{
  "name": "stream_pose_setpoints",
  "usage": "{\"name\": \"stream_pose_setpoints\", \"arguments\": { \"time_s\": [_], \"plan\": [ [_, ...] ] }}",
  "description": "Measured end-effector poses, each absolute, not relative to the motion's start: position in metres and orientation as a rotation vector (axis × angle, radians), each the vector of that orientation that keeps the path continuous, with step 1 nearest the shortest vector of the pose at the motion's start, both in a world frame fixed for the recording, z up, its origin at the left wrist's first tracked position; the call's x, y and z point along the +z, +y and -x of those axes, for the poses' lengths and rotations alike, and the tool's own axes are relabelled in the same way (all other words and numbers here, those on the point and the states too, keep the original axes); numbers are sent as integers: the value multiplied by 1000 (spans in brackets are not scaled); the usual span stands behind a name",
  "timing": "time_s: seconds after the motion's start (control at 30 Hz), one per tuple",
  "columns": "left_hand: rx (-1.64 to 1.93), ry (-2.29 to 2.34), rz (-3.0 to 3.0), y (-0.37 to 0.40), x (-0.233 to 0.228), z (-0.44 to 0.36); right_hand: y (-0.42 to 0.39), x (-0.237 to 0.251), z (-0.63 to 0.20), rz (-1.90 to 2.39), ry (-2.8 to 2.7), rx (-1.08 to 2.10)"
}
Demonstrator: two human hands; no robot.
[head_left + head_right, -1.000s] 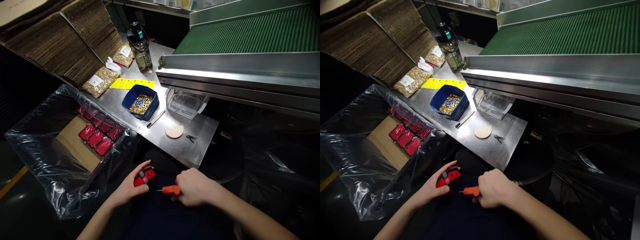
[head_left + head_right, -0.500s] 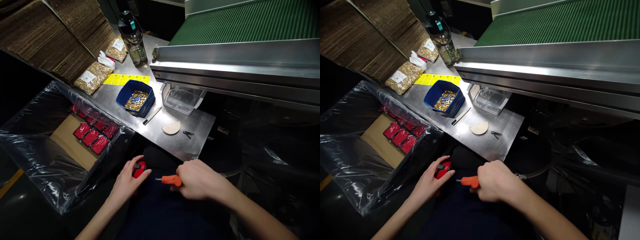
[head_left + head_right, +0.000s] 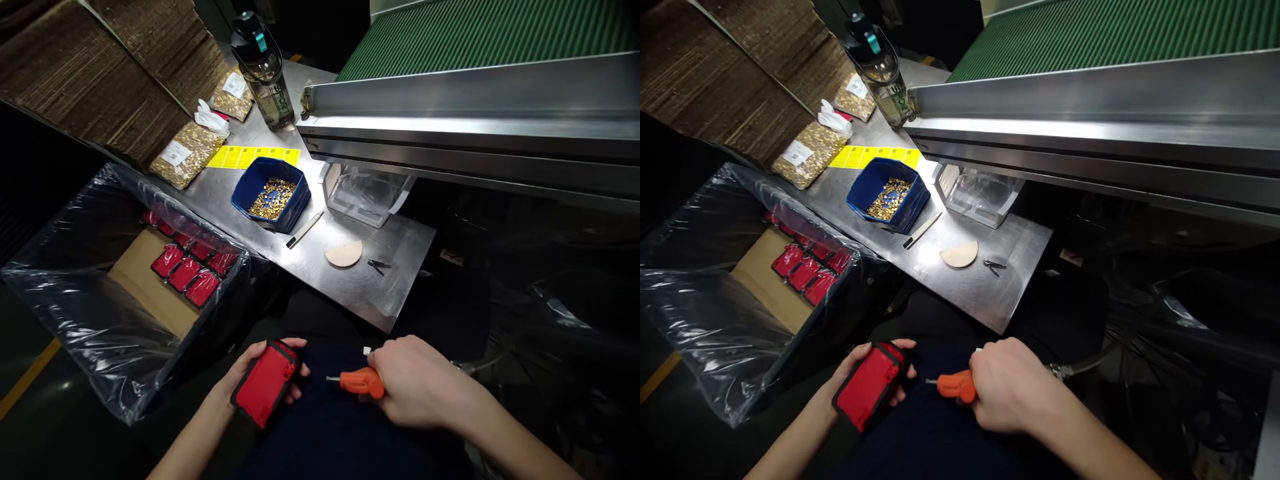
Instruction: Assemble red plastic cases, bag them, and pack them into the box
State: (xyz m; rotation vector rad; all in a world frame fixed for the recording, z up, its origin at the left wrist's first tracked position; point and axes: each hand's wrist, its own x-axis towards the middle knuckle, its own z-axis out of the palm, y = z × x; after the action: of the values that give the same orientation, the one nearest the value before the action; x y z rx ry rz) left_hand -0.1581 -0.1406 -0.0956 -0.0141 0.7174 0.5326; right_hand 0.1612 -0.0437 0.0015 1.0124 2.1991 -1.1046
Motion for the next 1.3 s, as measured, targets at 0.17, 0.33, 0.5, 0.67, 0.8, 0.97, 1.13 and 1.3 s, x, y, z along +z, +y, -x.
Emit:
{"name": "stream_pose_setpoints", "arguments": {
  "time_s": [0.17, 0.33, 0.5, 0.67, 0.8, 0.97, 1.13, 1.3],
  "plan": [
    [841, 760, 76, -140, -108, 159, -39, -7, -156, -972, 2225, -1119],
    [714, 1113, -499, -117, -69, 153, -40, -5, -163, -976, 2164, -1197],
    [128, 1275, -1482, -95, -36, 125, -23, 2, -168, -1046, 2123, -1188],
    [-108, 1070, -1828, -91, -32, 110, -3, 10, -147, -951, 2175, -1068],
    [-117, 1052, -1840, -96, -33, 123, -9, 5, -160, -989, 2170, -1131],
    [363, 1164, -1229, -105, -47, 126, -32, -15, -229, -1346, 2357, -1076],
    [790, 1030, -161, -96, -61, 88, -24, -57, -290, -1670, 2399, -442],
    [724, 1018, 29, -76, -76, 48, 10, -135, -314, -1773, 2232, -113]
  ]
}}
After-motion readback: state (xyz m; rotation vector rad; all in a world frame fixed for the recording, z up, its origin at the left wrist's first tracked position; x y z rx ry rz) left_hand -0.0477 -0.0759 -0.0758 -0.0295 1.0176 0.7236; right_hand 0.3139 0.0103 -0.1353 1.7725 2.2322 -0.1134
